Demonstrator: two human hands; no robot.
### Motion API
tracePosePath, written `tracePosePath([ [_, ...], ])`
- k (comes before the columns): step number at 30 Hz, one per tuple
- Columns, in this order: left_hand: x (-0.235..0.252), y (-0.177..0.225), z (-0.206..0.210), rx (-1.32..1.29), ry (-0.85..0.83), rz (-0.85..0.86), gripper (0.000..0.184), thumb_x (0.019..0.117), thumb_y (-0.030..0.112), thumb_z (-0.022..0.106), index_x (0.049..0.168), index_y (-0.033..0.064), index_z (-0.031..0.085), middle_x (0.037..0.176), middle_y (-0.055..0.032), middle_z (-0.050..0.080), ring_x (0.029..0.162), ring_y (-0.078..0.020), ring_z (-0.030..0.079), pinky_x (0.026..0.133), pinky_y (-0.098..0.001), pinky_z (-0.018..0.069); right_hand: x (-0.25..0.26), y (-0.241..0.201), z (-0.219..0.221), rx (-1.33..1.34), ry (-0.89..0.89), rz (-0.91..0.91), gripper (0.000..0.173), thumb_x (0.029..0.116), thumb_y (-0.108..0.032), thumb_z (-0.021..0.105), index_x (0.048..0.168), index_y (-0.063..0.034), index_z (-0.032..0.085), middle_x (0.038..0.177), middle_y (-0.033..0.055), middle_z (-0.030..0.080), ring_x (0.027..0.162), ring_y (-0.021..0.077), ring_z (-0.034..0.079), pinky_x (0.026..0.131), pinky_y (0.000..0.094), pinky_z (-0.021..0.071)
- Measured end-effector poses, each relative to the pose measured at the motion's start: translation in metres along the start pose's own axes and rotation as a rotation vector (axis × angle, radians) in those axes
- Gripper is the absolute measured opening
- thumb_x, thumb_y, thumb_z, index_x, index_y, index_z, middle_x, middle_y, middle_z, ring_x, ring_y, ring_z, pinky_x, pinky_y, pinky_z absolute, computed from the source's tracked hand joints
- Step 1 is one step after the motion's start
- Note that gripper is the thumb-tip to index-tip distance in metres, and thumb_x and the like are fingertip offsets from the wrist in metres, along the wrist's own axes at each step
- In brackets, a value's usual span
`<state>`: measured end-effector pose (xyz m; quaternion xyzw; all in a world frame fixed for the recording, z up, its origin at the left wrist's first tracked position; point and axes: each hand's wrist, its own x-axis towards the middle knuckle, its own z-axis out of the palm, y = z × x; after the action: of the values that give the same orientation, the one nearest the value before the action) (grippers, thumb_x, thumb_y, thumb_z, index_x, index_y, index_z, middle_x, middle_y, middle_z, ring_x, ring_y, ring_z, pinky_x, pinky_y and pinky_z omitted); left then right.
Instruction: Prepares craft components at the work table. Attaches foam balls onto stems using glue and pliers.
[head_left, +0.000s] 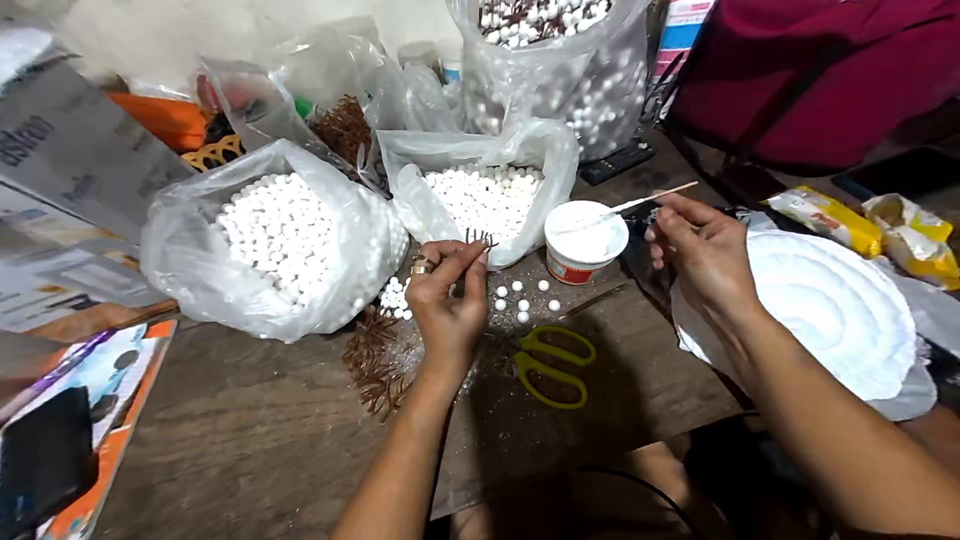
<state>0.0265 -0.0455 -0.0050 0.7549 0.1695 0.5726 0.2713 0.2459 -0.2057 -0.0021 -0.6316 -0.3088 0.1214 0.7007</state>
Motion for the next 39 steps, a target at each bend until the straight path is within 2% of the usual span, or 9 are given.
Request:
tracePosePath([
  [6,-0.004,-0.005,0.015,-0.038,-0.014,-0.015,0.013,0.0893,-0.002,0.067,0.098,-0.0074,0.075,0.096,-0.0090,0.064,0.087,-0.0001,0.062,0.079,-0.0113,0.0515,0.021,-0.002,0.002,-0.058,-0.052,-0.167,0.017,0.1048,-0.013,0.053,0.111,-0.0056,0.067,0.080,-0.0113,0.062,0.060,-0.0041,0.056,0.057,0.0135,0.0510],
  [10,-0.014,-0.008,0.015,0.024,-0.041,-0.026,0.012,0.0882,-0.002,0.069,0.096,-0.0074,0.076,0.094,-0.0114,0.065,0.086,0.0000,0.061,0.078,-0.0095,0.0498,0.025,-0.011,-0.007,-0.044,-0.051,-0.253,0.028,0.1089,-0.017,0.044,0.105,-0.0092,0.070,0.080,-0.0133,0.065,0.062,-0.0036,0.059,0.059,0.0140,0.0533],
  [12,-0.018,-0.006,0.014,0.051,-0.076,0.000,0.013,0.0897,-0.002,0.067,0.097,-0.0072,0.077,0.094,-0.0129,0.065,0.087,-0.0018,0.061,0.079,-0.0100,0.0484,0.026,-0.012,-0.011,0.039,-0.020,-0.231,0.035,0.1101,-0.016,0.036,0.103,-0.0097,0.070,0.079,-0.0125,0.067,0.062,-0.0023,0.061,0.059,0.0153,0.0541],
  [15,-0.022,-0.009,0.015,-0.023,-0.119,0.087,0.016,0.0919,-0.002,0.062,0.097,-0.0090,0.075,0.093,-0.0141,0.064,0.087,-0.0046,0.061,0.080,-0.0123,0.0490,0.021,-0.010,-0.006,0.229,-0.034,-0.087,0.044,0.1115,-0.018,0.027,0.098,-0.0111,0.068,0.073,-0.0106,0.066,0.059,-0.0005,0.061,0.057,0.0159,0.0535],
  [17,-0.024,-0.010,0.017,-0.068,-0.119,0.112,0.015,0.0916,-0.002,0.061,0.095,-0.0096,0.074,0.091,-0.0141,0.063,0.084,-0.0050,0.060,0.078,-0.0124,0.0491,0.016,-0.008,0.000,0.302,-0.106,-0.029,0.045,0.1116,-0.019,0.026,0.098,-0.0131,0.069,0.073,-0.0105,0.066,0.059,-0.0003,0.061,0.058,0.0154,0.0535],
  [23,-0.025,-0.007,0.019,0.046,-0.126,0.135,0.017,0.0905,0.001,0.062,0.092,-0.0069,0.077,0.088,-0.0167,0.064,0.081,-0.0107,0.060,0.076,-0.0154,0.0484,0.007,0.000,0.011,0.359,-0.273,-0.017,0.042,0.1105,-0.020,0.033,0.097,-0.0148,0.072,0.076,-0.0101,0.068,0.062,-0.0003,0.062,0.060,0.0153,0.0543],
  [39,-0.025,-0.009,0.021,0.059,-0.106,0.137,0.014,0.0882,-0.002,0.064,0.090,-0.0065,0.077,0.087,-0.0157,0.064,0.082,-0.0101,0.060,0.076,-0.0141,0.0476,0.004,0.003,0.015,0.342,-0.273,-0.020,0.043,0.1106,-0.018,0.033,0.097,-0.0125,0.074,0.073,-0.0090,0.068,0.061,0.0001,0.063,0.059,0.0156,0.0543],
])
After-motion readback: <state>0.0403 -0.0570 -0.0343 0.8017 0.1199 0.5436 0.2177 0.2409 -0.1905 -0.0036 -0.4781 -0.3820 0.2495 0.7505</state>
